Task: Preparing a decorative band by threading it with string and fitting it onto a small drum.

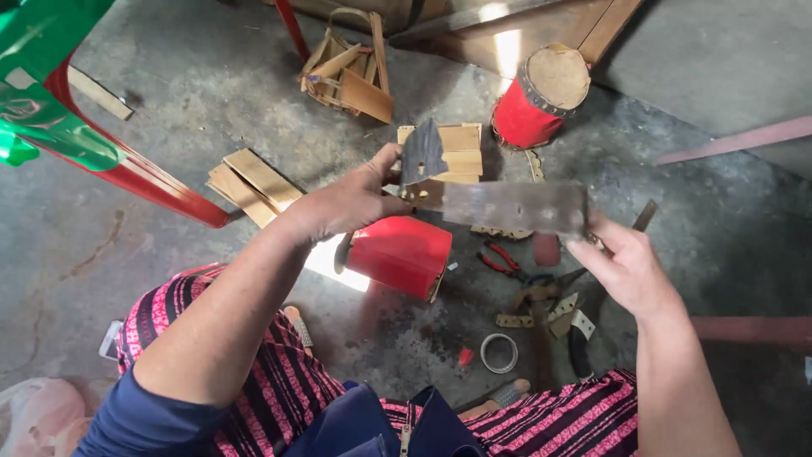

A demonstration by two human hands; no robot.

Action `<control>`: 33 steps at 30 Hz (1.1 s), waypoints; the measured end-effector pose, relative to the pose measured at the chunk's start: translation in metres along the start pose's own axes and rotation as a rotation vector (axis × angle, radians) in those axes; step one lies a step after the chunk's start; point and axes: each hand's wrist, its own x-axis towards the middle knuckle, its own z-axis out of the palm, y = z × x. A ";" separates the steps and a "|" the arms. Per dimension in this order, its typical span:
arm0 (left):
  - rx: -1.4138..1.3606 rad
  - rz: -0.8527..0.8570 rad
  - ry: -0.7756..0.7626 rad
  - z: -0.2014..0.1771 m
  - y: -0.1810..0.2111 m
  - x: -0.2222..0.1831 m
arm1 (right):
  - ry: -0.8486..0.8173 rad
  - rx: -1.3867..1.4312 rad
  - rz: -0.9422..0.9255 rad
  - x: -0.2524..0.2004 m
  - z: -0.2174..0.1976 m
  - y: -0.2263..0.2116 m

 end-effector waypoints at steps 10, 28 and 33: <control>0.052 -0.167 -0.241 0.049 -0.008 0.026 | 0.282 -0.401 -0.393 -0.006 0.033 -0.035; -0.079 -0.036 -0.418 0.059 -0.017 0.039 | 0.250 -0.193 -0.191 0.038 0.055 0.033; -0.210 0.059 -0.503 0.043 -0.005 0.036 | 0.386 0.056 0.047 0.040 0.013 0.073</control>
